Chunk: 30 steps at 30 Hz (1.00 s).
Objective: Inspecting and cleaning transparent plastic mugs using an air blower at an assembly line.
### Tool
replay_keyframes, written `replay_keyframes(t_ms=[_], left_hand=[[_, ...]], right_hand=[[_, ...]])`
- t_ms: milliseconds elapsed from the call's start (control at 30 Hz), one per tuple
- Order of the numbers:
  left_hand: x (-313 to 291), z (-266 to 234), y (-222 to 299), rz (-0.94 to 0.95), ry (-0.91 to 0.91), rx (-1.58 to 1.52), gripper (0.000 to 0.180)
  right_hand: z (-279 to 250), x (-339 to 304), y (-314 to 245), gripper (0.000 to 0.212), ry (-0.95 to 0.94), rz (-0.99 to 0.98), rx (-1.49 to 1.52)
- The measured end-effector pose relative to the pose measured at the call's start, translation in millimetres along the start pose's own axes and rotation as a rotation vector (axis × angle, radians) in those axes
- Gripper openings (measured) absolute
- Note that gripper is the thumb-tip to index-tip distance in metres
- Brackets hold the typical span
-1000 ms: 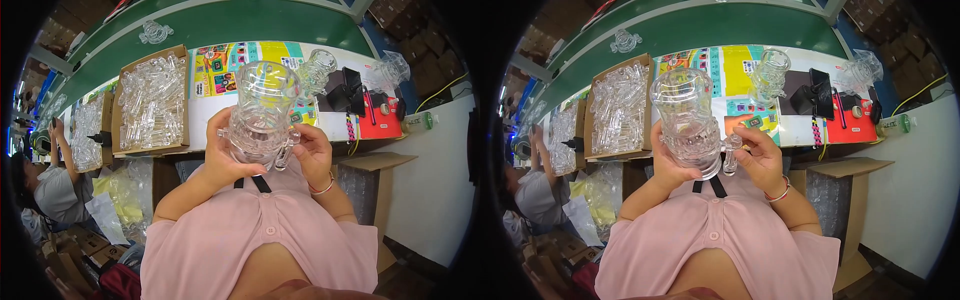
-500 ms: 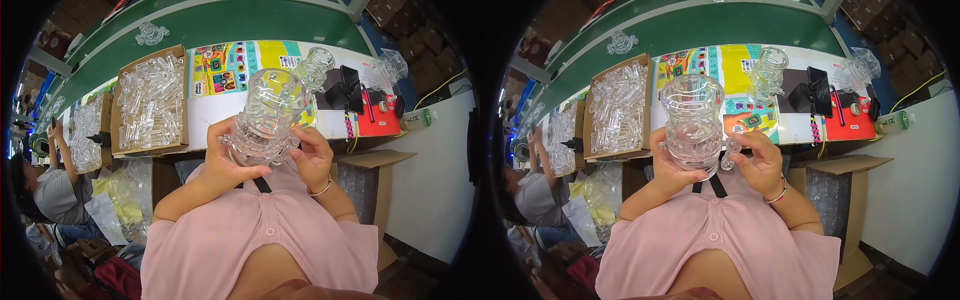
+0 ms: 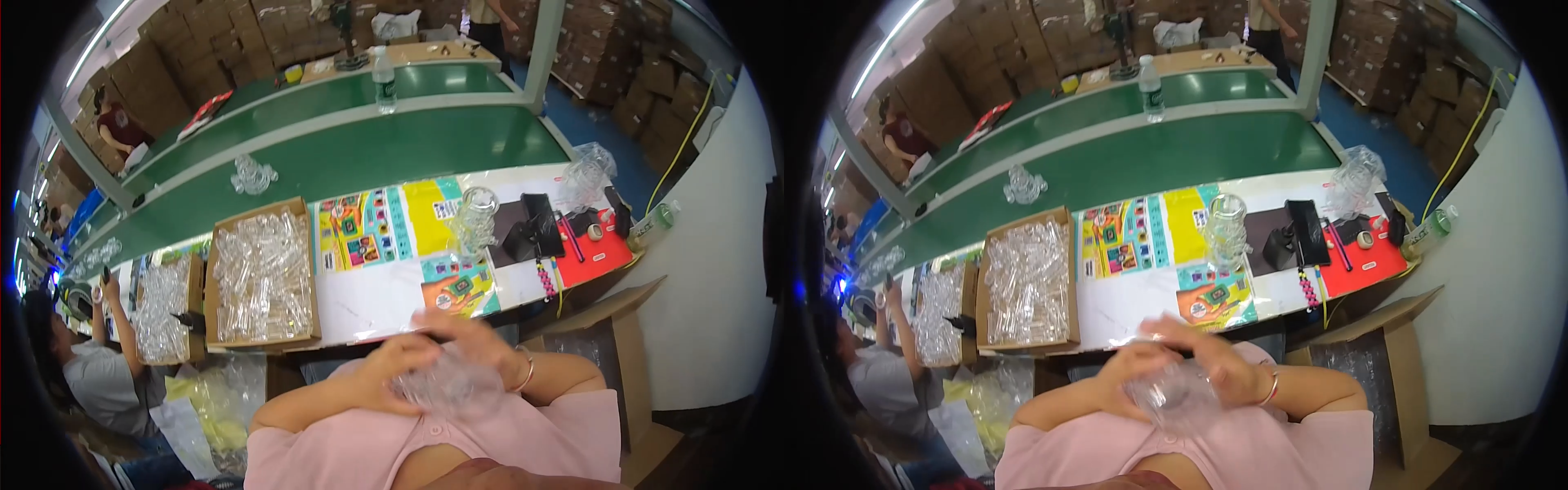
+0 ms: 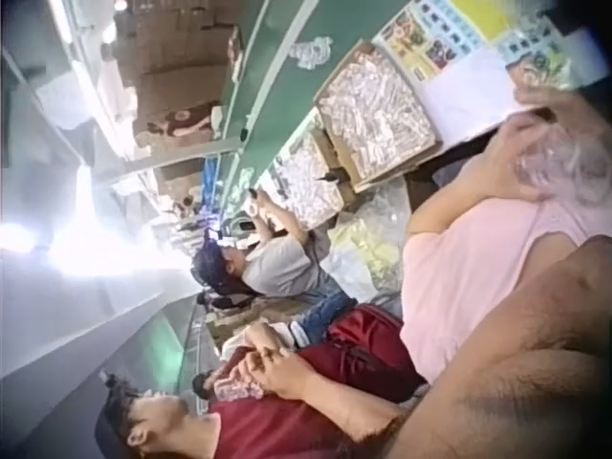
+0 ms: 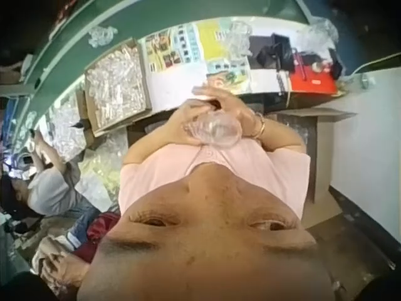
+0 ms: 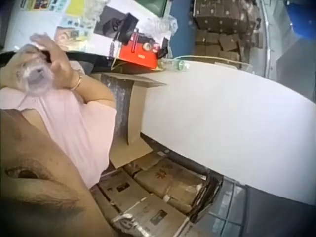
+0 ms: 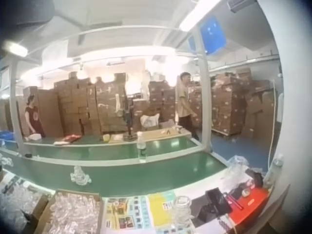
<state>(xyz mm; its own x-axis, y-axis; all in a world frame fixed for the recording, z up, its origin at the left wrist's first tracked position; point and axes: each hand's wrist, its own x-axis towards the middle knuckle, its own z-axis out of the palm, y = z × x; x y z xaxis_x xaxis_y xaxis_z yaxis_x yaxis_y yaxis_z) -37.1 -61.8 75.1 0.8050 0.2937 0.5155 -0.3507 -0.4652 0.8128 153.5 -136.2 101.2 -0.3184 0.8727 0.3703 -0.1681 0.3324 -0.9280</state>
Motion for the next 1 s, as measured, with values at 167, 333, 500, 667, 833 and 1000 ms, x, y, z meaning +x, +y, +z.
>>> replay_keyframes(t_ms=[167,333,500,667,833,1000], left_hand=[[-2,-10,16,0.234,-0.312,0.201,0.063],[-8,-1,17,0.18,-0.253,0.182,0.057],[22,-2,-4,-0.504,0.244,-0.47,0.079],[27,-23,-8,-0.467,0.548,-0.766,0.083],[27,-22,17,-0.354,0.674,-0.528,0.095],[9,-31,7,-0.393,0.482,-0.193,0.101]], right_hand=[[20,-12,-10,0.059,-0.206,-0.435,-0.194],[9,-7,29,0.049,-0.379,-0.434,-0.137],[-25,52,29,0.037,0.605,0.562,0.791],[-24,66,8,0.052,0.462,0.181,0.626],[-18,49,6,0.03,0.286,-0.112,-0.523],[-16,57,1,0.029,0.305,-0.28,-0.708]])
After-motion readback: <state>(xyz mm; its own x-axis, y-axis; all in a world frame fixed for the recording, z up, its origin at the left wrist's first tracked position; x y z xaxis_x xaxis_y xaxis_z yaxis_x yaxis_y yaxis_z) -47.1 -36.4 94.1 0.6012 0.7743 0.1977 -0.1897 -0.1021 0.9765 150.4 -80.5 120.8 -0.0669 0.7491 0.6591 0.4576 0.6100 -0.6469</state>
